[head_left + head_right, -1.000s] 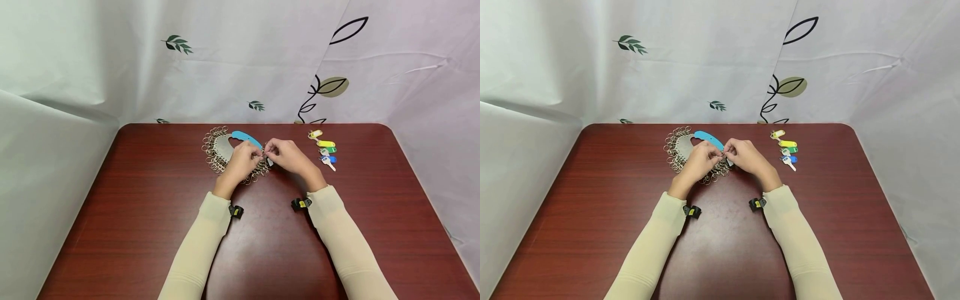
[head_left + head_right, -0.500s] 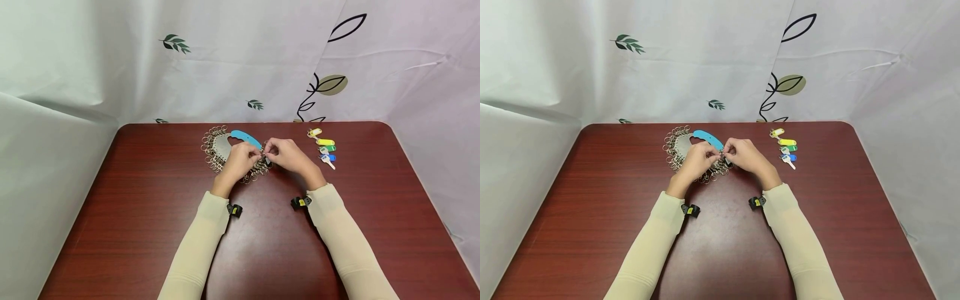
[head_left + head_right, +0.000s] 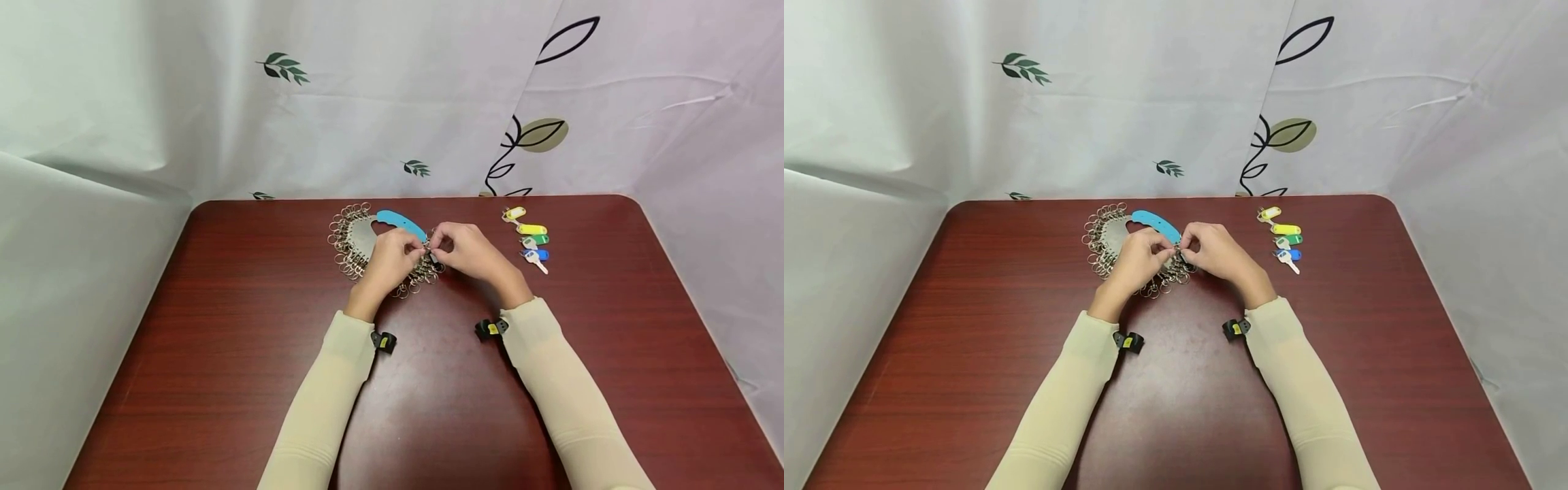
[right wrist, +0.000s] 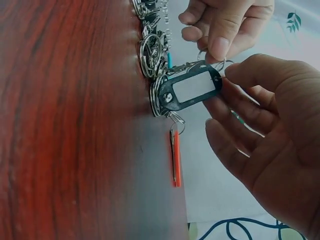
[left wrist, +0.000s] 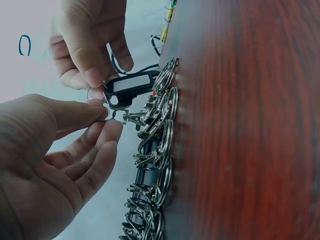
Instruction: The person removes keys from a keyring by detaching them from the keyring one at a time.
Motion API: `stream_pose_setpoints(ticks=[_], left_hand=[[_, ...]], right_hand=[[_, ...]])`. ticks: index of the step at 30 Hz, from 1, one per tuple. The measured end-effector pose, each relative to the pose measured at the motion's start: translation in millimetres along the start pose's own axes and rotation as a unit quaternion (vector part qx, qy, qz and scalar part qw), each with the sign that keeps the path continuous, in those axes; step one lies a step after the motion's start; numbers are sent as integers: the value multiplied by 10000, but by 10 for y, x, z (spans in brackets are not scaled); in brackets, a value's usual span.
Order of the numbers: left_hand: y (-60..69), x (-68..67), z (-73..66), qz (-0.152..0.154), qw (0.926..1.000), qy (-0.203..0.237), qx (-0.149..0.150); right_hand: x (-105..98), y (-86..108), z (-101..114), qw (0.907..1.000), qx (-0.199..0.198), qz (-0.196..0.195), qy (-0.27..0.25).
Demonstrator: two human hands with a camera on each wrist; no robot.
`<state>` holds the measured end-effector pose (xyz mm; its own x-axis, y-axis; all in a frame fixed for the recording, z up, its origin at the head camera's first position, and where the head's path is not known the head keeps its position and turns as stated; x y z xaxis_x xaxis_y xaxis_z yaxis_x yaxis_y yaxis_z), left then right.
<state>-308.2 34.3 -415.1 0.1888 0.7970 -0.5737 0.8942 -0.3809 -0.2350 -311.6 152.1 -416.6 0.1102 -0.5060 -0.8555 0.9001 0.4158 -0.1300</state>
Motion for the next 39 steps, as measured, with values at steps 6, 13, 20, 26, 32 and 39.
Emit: stream_pose_setpoints(ticks=[6, 13, 20, 26, 32, 39], left_hand=[[2, -19, 0, -134, 9999, 65, 62], [4, -30, -6, -248, 9995, 153, 154], [-2, -5, 23, -127, 9998, 152, 0], [-14, 44, 68, 183, 9993, 259, -209], [-20, 70, 93, 371, 9982, 368, -300], [-11, 55, 119, 278, 9966, 718, -281]], right_hand=[[-17, -2, 39, 9993, -259, -196, 167], [-61, -10, 53, 9977, -331, -467, 377], [-67, 0, 23, 9974, -160, -601, 353], [-60, -3, 21, 9978, -149, -602, 243], [3, -25, -3, 9994, 11, -283, 210], [45, -34, -7, 9996, 86, -163, 229]])
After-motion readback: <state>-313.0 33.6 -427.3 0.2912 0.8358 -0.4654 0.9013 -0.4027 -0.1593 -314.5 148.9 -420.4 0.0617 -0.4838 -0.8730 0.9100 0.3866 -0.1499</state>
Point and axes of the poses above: each hand's wrist, its own y-axis away from the middle knuckle, its own x-axis out of the palm, z = x × y, the point moved 10 cm from there along -y, towards the middle knuckle, and after that the axes turned 12 degrees about y, right-handed, at the moved point
